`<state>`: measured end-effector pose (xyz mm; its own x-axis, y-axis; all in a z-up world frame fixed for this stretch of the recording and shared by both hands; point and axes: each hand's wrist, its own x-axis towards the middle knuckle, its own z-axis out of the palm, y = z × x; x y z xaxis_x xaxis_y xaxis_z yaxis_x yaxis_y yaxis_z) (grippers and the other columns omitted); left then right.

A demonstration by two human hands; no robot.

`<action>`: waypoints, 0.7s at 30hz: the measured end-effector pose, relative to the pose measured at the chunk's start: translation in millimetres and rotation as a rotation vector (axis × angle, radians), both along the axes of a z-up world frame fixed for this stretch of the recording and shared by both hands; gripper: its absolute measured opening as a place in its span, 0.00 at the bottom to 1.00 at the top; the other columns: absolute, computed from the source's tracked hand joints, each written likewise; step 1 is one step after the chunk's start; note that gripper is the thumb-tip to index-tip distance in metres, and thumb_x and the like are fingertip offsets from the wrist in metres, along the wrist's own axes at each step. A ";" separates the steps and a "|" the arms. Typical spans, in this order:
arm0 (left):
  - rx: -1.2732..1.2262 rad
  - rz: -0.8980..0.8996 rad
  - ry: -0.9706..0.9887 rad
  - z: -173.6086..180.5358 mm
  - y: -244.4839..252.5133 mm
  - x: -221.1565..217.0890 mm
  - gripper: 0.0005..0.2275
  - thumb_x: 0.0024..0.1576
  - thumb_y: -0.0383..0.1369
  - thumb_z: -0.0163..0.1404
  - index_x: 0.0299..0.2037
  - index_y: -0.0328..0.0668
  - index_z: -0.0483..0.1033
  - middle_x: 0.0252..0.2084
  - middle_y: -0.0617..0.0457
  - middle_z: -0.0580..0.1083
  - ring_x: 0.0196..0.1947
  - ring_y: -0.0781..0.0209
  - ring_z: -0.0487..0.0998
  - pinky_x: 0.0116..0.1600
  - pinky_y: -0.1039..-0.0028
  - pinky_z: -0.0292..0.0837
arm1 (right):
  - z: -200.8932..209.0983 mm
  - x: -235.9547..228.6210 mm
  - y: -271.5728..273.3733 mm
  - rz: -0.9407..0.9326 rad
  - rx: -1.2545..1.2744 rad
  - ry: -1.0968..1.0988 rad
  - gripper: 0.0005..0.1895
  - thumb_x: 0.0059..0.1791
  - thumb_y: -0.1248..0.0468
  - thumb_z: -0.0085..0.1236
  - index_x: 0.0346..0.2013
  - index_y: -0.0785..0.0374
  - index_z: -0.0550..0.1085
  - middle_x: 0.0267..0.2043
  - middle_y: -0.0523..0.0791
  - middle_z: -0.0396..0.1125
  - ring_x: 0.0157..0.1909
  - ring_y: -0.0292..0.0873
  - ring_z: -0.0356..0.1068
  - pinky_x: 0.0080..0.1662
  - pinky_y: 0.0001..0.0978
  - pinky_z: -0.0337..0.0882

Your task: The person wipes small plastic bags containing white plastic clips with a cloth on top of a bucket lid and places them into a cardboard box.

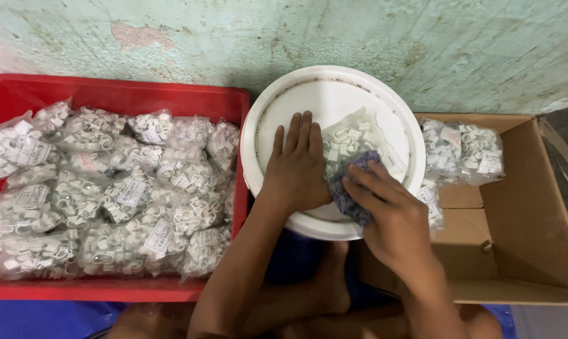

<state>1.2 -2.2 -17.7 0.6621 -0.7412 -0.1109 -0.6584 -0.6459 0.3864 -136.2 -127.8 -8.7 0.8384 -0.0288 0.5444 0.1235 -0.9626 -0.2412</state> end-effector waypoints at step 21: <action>-0.052 -0.036 0.025 10.5 0.0 0.4 0.46 0.47 0.67 0.46 0.66 0.37 0.51 0.73 0.35 0.47 0.75 0.40 0.39 0.74 0.47 0.31 | 4.7 23.6 -39.3 0.158 0.185 0.184 0.29 0.46 0.67 0.57 0.64 0.55 0.67 0.67 0.59 0.56 0.68 0.73 0.49 0.62 0.65 0.54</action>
